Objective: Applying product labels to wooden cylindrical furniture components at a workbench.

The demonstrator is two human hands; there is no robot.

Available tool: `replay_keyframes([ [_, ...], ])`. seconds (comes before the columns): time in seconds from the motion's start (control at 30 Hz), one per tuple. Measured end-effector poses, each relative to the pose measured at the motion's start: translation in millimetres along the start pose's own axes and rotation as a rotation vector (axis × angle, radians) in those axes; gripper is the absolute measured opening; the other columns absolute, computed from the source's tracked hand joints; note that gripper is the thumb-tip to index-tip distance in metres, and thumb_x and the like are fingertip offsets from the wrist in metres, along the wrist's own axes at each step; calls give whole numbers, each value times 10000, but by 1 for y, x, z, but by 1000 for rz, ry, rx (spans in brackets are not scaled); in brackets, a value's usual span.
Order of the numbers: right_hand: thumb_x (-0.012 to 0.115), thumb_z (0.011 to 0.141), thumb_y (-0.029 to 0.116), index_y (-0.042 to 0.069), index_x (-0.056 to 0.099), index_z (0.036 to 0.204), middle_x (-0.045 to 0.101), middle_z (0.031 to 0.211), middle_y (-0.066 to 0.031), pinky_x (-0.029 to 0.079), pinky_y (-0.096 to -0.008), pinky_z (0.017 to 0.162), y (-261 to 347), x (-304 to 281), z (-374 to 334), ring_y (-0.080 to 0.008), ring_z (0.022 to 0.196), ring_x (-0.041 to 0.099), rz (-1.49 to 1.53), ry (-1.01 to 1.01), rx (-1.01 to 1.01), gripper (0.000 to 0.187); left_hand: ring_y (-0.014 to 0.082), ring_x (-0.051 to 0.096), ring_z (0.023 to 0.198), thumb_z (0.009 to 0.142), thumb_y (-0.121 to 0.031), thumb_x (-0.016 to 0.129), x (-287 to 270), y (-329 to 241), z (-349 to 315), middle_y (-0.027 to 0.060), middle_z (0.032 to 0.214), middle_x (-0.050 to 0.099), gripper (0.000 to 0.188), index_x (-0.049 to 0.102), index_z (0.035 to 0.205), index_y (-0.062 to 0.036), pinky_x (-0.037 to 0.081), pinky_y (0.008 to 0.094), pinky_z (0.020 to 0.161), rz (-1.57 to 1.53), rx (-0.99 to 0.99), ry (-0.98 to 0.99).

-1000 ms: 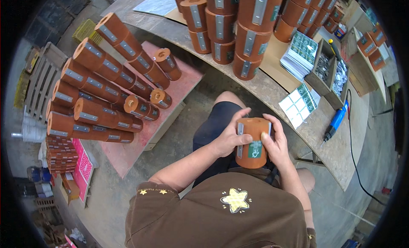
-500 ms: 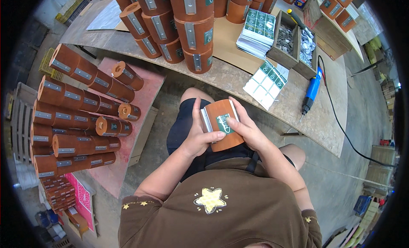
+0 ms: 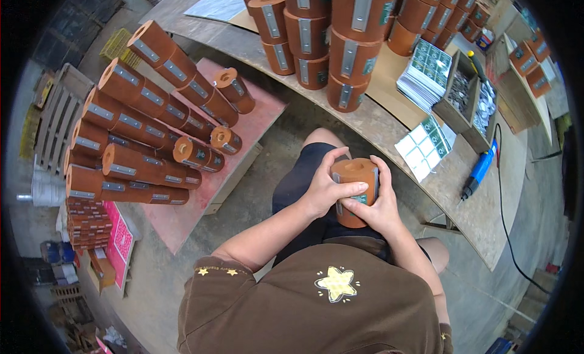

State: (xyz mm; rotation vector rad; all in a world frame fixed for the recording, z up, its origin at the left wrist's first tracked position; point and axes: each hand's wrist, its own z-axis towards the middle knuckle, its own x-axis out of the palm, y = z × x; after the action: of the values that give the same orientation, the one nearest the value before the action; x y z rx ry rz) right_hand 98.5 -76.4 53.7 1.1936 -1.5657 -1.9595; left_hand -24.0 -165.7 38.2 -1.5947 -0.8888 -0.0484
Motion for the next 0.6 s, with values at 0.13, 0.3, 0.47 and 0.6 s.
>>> replay_keyframes([
  [0.13,744,675,298,64,314,1248,461,1131,-127,447,-324,825,-4,-2,5,-194,990,513,84,112,-70,753,174,487,1016,624,-102,746,-15,-13,-1,133,1088,483,795,283,1259,21,399,297,878,101,40,90],
  [0.3,562,838,223,11,505,1097,558,958,-105,454,-277,729,-6,4,11,-190,868,562,42,38,-121,340,185,506,1015,599,-69,743,-32,-24,-5,123,1112,497,797,313,1264,8,394,307,891,7,-107,73],
  [0.47,500,873,144,9,506,1128,588,959,-104,450,-252,726,-28,-2,2,-152,829,563,114,-59,-59,289,202,508,1031,582,-68,742,-78,-48,0,119,1140,495,765,365,1246,-18,394,331,910,247,283,-137],
  [0.6,536,836,71,4,487,1147,583,978,-90,462,-241,723,-42,-15,-5,-122,830,554,187,-117,75,323,215,518,1011,505,-161,757,-153,-71,15,134,1099,512,772,417,1170,32,412,320,888,1013,363,-657],
])
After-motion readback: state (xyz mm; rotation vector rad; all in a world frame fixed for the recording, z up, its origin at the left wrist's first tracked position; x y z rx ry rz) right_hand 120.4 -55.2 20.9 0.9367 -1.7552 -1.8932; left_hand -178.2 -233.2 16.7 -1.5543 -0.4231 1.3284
